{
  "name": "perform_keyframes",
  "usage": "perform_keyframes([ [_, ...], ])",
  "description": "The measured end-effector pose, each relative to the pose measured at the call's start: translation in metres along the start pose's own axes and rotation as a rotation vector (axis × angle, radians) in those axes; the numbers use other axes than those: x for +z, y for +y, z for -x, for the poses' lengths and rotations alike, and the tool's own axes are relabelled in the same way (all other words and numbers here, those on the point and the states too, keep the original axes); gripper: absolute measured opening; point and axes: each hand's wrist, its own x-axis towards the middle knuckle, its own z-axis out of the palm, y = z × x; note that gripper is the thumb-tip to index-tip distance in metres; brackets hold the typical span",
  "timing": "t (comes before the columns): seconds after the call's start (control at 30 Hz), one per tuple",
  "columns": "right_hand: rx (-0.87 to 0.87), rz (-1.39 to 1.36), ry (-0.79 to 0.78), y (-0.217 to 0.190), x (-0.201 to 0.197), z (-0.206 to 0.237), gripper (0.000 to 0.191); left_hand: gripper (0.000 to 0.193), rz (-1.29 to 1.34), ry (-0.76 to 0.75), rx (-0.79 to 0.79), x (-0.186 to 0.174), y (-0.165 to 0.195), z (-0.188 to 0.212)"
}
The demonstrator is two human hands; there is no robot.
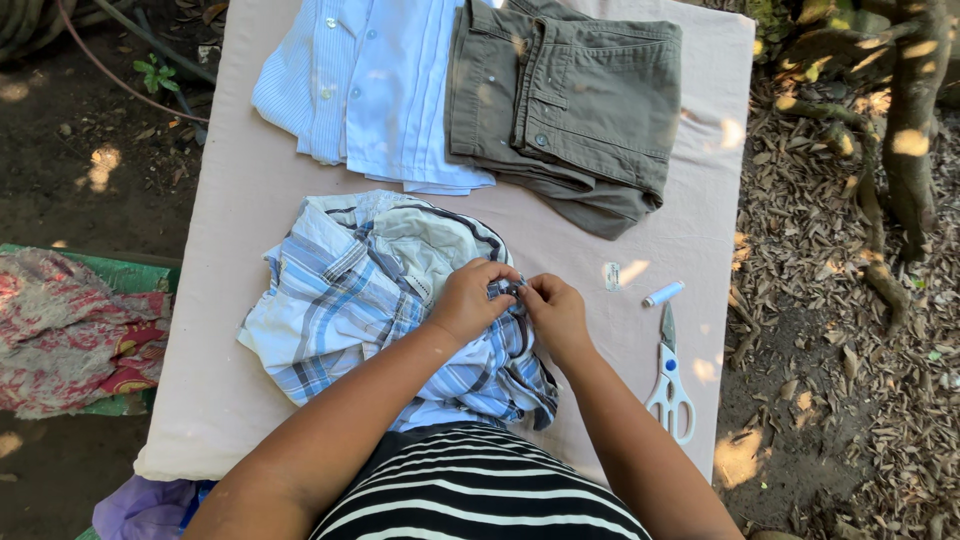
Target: The person sits outdoors at a cushioned work surface with folded shirts and shorts laid out. They hand-sew a button onto a plaid shirt using a needle and thread, pulling the thread through the fabric repeatedly, adjusting the shirt, and working the button secure by hand.
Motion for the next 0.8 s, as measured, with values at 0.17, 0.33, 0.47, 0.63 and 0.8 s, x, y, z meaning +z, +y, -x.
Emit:
perform_keyframes([
  [0.17, -0.061, -0.004, -0.001, -0.007, 0.000, -0.011, 0.014, 0.044, 0.220, -0.045, -0.069, -0.001, -0.018, -0.018],
  [0.33, -0.401, 0.038, 0.126, -0.047, -0.013, 0.021, 0.027, 0.037, 0.751, -0.034, -0.309, -0.025, 0.005, -0.027],
  [0.47, -0.731, 0.198, 0.212, -0.089, -0.024, 0.052, 0.030, 0.036, 0.820, -0.048, -0.291, -0.054, 0.046, -0.029],
  [0.63, -0.876, 0.139, 0.190, -0.128, -0.022, 0.067, 0.031, 0.036, 0.816, -0.057, -0.232, -0.074, 0.087, -0.022],
  [0.8, -0.885, 0.143, 0.143, -0.148, -0.012, 0.062, 0.025, 0.035, 0.818, -0.033, -0.158, -0.077, 0.098, -0.016],
])
